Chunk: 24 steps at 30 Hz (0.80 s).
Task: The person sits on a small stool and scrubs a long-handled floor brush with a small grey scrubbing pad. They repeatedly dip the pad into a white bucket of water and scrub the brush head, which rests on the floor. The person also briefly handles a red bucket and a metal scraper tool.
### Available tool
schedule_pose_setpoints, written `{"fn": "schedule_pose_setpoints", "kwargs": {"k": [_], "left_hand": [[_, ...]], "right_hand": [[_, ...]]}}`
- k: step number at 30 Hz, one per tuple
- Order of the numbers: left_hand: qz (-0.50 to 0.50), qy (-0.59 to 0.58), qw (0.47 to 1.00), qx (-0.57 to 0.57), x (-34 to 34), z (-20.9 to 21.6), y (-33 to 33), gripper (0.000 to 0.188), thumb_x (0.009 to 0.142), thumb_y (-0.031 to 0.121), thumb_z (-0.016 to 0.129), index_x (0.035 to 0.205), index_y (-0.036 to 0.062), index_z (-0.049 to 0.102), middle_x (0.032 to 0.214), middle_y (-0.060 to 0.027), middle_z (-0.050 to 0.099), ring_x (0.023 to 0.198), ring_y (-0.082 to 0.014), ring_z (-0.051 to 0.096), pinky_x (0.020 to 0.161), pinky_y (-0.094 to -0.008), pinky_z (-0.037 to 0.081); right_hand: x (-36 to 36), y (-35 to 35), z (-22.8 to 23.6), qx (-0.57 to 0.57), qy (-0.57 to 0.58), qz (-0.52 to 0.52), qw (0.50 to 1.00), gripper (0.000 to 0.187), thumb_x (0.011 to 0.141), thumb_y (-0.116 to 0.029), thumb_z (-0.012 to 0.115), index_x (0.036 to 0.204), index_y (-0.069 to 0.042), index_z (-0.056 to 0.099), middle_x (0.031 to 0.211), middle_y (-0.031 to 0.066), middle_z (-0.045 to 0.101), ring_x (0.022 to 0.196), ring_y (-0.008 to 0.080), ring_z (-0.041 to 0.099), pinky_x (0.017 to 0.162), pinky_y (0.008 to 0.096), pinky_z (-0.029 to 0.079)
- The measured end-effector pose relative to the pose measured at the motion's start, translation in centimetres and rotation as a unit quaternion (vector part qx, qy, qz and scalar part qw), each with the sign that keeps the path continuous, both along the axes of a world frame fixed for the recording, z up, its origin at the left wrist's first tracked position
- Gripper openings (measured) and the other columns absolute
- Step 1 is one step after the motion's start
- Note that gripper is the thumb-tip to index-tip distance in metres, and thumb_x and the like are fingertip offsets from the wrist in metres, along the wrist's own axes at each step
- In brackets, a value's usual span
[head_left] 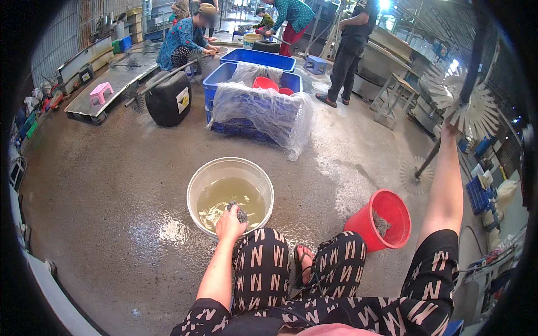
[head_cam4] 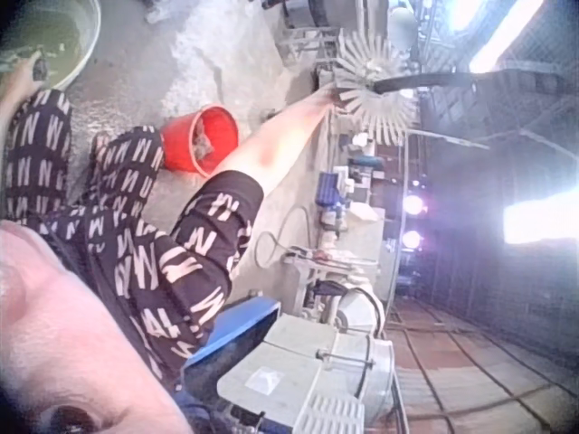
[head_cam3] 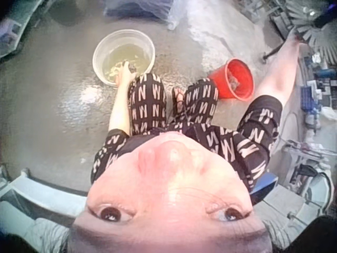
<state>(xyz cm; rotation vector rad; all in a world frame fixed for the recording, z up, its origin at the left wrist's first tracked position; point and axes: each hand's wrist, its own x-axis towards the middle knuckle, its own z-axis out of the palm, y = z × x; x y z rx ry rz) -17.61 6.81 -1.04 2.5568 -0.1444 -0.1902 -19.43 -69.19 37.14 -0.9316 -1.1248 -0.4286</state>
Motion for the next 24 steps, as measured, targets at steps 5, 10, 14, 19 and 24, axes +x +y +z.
{"fn": "schedule_pose_setpoints", "kwargs": {"k": [5,10,14,19,24], "left_hand": [[0.005,-0.003,1.000,-0.023,-0.3,0.4,-0.2,0.052,0.067,0.026,0.077,0.113,0.0164,0.054,0.105,-0.0171,0.060,0.098,-0.0355,0.061,0.084,-0.0448,0.048],[0.018,-0.018,1.000,-0.012,-0.3,0.9,0.9,0.050,0.067,0.023,0.076,0.112,0.0158,0.054,0.103,-0.0171,0.059,0.096,-0.0355,0.061,0.082,-0.0451,0.049],[0.018,-0.010,0.999,-0.028,-0.3,0.3,0.1,0.052,0.066,0.025,0.077,0.112,0.0169,0.054,0.103,-0.0156,0.060,0.097,-0.0349,0.061,0.083,-0.0451,0.048],[0.018,-0.005,0.999,-0.030,-0.3,0.4,0.4,0.052,0.066,0.026,0.077,0.112,0.0169,0.054,0.102,-0.0154,0.060,0.097,-0.0349,0.061,0.083,-0.0453,0.048],[0.025,0.001,0.999,-0.029,-0.3,0.5,0.4,0.052,0.066,0.026,0.077,0.112,0.0169,0.054,0.103,-0.0149,0.060,0.097,-0.0348,0.061,0.083,-0.0450,0.048]], "right_hand": [[-0.6,3.6,3.2,0.169,-0.031,-0.209,0.963,0.034,0.091,-0.031,0.046,0.111,-0.005,0.056,0.109,0.0109,0.061,0.106,0.0250,0.055,0.095,0.0391,0.041],[2.6,21.2,2.4,0.244,0.071,-0.687,0.680,0.016,0.086,-0.016,0.053,0.076,-0.009,0.044,0.068,0.0066,0.050,0.057,0.0172,0.046,0.053,0.0296,0.037],[3.2,27.7,3.6,0.274,0.116,-0.688,0.661,0.032,0.086,-0.012,0.058,0.061,-0.010,0.037,0.050,0.0036,0.044,0.036,0.0128,0.040,0.035,0.0265,0.035],[5.0,32.0,3.1,0.326,0.155,-0.659,0.660,0.036,0.084,-0.010,0.061,0.059,-0.012,0.035,0.048,0.0023,0.041,0.036,0.0116,0.038,0.036,0.0278,0.035],[5.8,32.1,2.6,0.358,0.178,-0.601,0.692,0.035,0.081,-0.007,0.063,0.059,-0.013,0.035,0.048,0.0019,0.041,0.036,0.0116,0.038,0.034,0.0275,0.034]]}}
